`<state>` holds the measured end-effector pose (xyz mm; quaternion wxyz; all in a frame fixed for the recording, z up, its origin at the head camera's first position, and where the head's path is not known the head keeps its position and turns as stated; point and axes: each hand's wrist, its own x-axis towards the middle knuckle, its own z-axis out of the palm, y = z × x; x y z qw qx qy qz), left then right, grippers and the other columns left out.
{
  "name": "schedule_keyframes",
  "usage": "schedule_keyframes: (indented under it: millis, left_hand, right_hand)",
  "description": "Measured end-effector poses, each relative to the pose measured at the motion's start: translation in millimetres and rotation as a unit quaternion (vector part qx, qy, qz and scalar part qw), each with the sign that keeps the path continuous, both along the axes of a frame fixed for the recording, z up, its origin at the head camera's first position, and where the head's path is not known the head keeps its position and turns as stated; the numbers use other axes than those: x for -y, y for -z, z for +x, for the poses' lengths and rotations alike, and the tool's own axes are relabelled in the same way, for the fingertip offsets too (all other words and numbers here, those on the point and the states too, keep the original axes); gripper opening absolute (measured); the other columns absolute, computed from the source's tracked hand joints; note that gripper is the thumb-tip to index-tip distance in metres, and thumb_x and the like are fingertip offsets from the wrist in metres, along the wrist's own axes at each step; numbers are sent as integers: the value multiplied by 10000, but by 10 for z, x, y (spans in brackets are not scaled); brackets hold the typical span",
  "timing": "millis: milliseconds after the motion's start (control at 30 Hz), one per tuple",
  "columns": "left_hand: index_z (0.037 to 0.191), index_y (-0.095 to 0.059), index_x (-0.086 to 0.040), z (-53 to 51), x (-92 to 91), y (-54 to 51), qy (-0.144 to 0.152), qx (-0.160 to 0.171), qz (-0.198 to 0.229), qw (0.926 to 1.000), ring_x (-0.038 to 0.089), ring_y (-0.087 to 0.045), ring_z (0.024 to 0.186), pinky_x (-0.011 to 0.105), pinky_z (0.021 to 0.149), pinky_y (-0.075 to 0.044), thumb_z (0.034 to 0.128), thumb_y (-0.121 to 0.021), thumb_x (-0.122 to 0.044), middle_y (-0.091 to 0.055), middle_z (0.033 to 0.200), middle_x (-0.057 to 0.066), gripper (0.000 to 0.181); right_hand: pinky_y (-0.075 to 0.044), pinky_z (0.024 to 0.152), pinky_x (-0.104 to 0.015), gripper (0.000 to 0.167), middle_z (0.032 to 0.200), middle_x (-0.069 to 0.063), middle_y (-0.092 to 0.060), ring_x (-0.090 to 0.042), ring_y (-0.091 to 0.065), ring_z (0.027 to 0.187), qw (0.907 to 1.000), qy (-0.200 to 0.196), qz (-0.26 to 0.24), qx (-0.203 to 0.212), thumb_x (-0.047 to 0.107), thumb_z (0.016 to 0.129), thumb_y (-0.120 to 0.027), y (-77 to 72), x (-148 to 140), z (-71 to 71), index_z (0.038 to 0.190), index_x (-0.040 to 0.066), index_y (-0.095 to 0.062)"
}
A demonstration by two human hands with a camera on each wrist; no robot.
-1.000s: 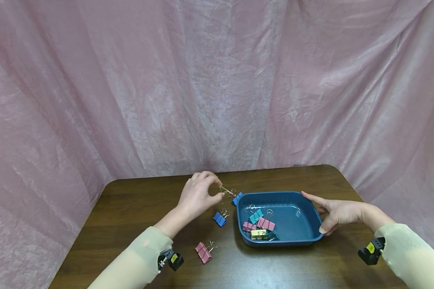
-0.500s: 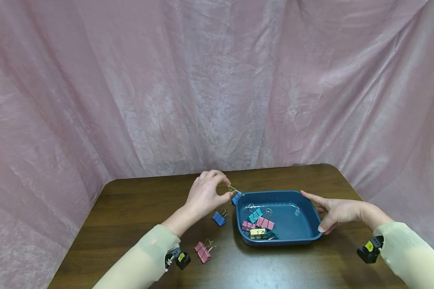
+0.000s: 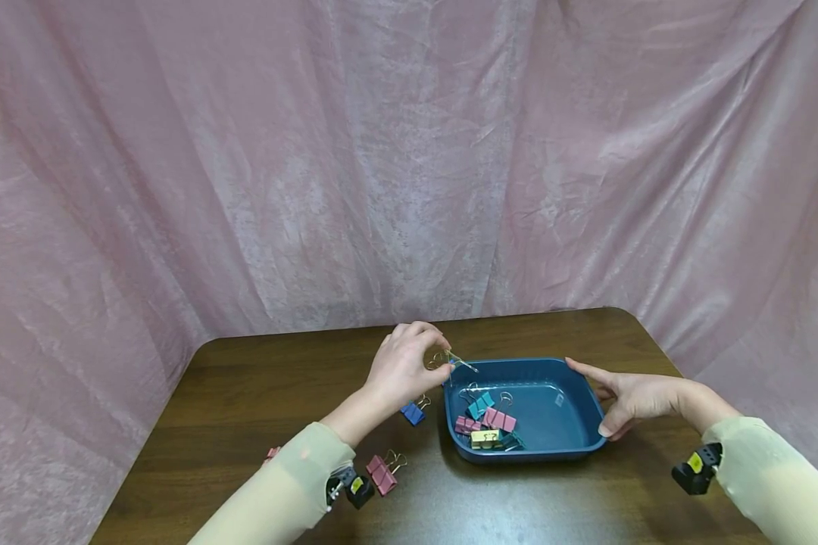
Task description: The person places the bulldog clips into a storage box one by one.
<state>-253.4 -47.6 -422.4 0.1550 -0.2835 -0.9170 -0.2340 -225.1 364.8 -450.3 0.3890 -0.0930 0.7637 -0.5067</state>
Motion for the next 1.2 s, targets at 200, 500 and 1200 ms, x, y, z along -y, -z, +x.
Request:
schedule_keyframes:
  millis: [200, 500, 1200]
  left_hand:
    - [1043, -741, -251, 30, -94, -9, 66, 120, -41, 9999, 220, -544, 1168, 418, 979, -445, 847, -816, -387, -634, 1209, -84, 250]
    - [1048, -735, -268, 74, -207, -12, 99, 258, -170, 9995, 206, -533, 1174, 408, 984, -443, 857, -806, -395, -619, 1231, -83, 240]
    - [1061, -735, -305, 112, -483, 28, 267, 368, -269, 9986, 186, -527, 1183, 375, 980, -448, 876, -790, -449, -617, 1239, -81, 241]
  right_hand:
    - [-563, 867, -537, 1255, 1535, -481, -119, -493, -453, 1315, 10000, -29, -17, -24, -62, 798, -804, -1, 5, -1, 1639, 219, 84]
    - [-562, 867, -539, 1251, 1525, -481, -151, -466, -491, 1279, 10000, -45, -25, -18, -65, 798, -800, -8, 13, 6, 1639, 213, 82]
    - [-565, 870, -528, 1257, 1546, -472, -107, -517, -422, 1340, 9999, 59, 119, -35, -45, 787, -823, -38, 29, 21, 1648, 232, 50]
